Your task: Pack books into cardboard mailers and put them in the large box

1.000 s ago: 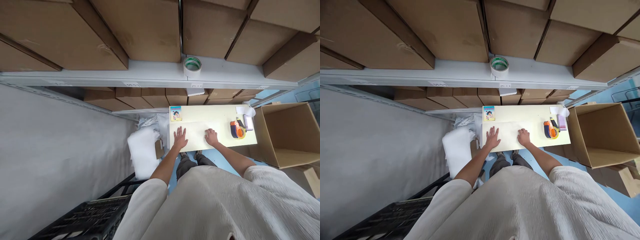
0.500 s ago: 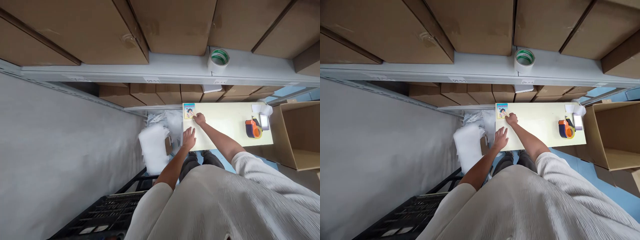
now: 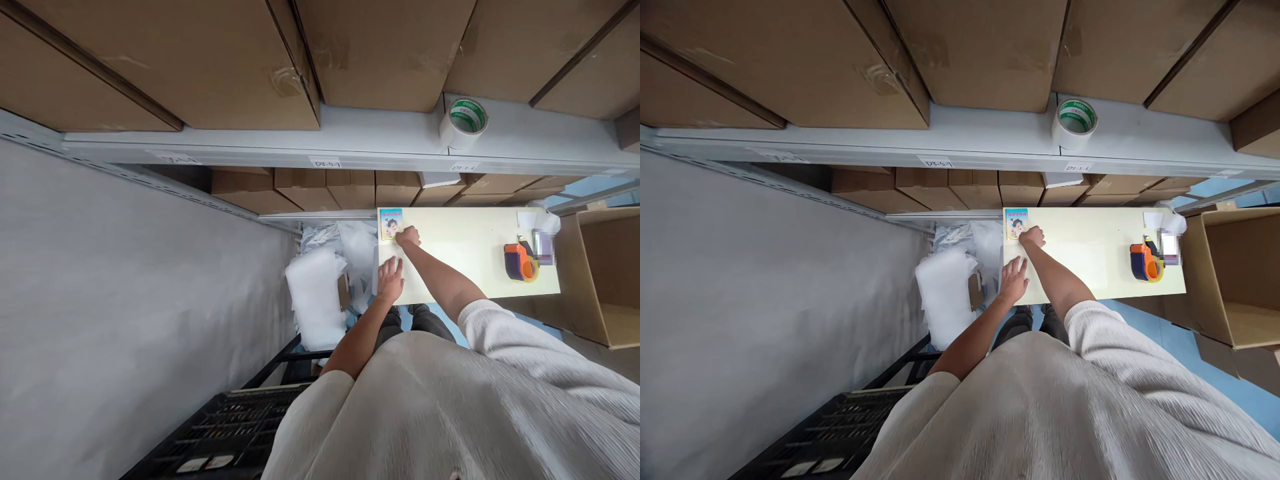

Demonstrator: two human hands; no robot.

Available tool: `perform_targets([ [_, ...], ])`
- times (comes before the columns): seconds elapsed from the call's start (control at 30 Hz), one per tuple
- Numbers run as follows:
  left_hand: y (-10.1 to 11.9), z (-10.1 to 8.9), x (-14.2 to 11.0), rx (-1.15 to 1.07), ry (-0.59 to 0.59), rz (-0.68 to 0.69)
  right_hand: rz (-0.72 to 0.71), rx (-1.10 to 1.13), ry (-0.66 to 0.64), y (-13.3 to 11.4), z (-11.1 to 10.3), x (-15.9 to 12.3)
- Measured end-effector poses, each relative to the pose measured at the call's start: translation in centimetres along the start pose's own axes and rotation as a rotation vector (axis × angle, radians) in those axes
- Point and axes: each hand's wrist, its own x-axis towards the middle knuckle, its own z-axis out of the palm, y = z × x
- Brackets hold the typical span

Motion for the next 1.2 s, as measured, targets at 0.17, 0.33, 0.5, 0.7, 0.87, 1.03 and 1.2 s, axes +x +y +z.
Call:
perform_targets([
  [0.17, 0.1, 0.0, 0.0, -0.012, 0.008, -0.004, 0.001, 0.026, -0.006, -0.6, -0.2, -0.1],
  [0.33, 0.2, 0.0, 0.1, -0.003, 0.001, -0.021, -0.071, 0.068, -0.011, -0.3, -1.0, -0.4],
  [0.5, 0.4, 0.0, 0.2, 0.031, -0.006, -0.036, -0.129, 0.112, -0.011, 0.8, -3.2, -0.1],
  [0.7, 0.6, -0.5, 0.5, 0.079, -0.04, -0.065, -0.176, 0.363, 0.052, 6.7, -8.1, 0.5],
  [0.87, 1.2, -0.9, 0.8, 0.135, -0.061, -0.091, -0.219, 0.709, 0.132, 15.8, -12.9, 0.8],
  [1.03, 2.3, -1.0, 1.3, 0.175, -0.077, -0.151, -0.218, 0.81, 0.14, 24.5, -15.5, 0.5],
  [1.2, 4.8, -0.5, 2.0, 0.202, -0.044, -0.202, -0.131, 0.752, 0.039, 28.9, -13.1, -0.4],
])
